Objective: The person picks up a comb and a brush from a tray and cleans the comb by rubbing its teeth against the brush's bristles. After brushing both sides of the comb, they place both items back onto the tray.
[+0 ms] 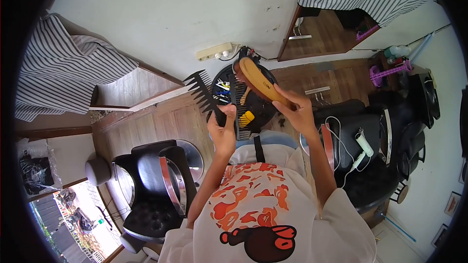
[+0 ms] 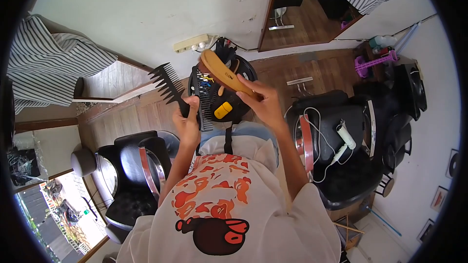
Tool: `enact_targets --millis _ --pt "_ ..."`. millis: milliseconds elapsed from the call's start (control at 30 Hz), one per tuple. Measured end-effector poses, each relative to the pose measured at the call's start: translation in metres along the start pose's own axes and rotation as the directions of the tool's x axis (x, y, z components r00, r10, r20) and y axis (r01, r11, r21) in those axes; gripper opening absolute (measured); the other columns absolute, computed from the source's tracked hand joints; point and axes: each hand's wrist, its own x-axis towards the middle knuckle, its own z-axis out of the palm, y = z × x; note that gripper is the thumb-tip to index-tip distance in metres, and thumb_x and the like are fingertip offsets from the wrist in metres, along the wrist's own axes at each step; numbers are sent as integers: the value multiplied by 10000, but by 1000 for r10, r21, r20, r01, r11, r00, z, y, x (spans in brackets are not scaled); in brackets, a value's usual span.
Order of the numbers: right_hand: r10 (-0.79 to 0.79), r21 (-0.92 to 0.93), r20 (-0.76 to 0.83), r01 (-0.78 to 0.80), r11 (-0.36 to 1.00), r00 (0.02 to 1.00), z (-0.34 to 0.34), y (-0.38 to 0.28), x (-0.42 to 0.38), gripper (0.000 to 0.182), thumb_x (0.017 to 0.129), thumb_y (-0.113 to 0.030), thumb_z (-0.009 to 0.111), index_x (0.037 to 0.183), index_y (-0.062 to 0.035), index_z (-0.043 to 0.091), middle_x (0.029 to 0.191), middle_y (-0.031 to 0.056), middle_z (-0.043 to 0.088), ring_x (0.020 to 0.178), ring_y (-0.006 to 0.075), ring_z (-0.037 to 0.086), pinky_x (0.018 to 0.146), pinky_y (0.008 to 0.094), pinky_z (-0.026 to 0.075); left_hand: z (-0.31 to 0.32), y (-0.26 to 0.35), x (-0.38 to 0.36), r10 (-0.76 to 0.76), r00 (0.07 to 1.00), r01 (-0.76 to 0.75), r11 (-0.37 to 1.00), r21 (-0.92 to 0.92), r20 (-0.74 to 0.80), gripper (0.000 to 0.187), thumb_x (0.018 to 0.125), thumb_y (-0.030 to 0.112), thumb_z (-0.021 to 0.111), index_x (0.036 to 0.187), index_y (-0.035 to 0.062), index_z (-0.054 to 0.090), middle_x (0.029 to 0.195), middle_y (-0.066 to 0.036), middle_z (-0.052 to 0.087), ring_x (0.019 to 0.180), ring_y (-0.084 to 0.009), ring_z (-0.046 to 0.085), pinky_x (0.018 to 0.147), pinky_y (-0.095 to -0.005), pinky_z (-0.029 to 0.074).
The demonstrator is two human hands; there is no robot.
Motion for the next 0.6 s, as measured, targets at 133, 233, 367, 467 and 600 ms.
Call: enact_targets --millis 133,233,367,467,600 --pt "-23 -31 182 29 999 983 -8 -5 -2 522 813 52 781 1313 -71 703 873 -4 701 636 61 403 576 202 316 2 10 3 -18 998 21 999 47 -55 170 1002 153 688 1018 -16 686 966 -59 680 841 -109 580 809 -235 471" --pt "96 3 394 -106 994 914 -30 -15 -12 531 813 52 782 1321 -76 699 919 12 713 658 63 422 590 202 328 0 10 13 -26 997 26 1000 6 -79 172 1001 154 688 1018 -17 686 953 -56 680 838 -109 579 809 -235 471" --pt "228 1 527 -268 963 819 -40 -20 -18 535 811 56 782 1321 -81 701 965 28 730 688 63 455 614 198 354 0 12 16 -34 995 32 999 -18 -89 174 1001 155 689 1019 -19 687 938 -52 680 833 -108 578 809 -238 471" --pt "310 3 348 -332 943 885 -34 -21 -12 517 806 68 778 1298 -80 717 965 31 745 712 62 495 641 187 394 4 15 11 -22 997 24 999 32 -72 173 1000 154 689 1021 -18 688 933 -48 683 831 -109 579 810 -243 473" --pt "193 134 -42 -186 973 980 -8 1 2 507 808 70 776 1288 -85 724 958 42 770 757 67 565 718 173 443 9 15 0 14 1000 -15 995 97 5 179 1001 160 689 1027 -16 691 945 -50 687 833 -110 580 815 -247 474"
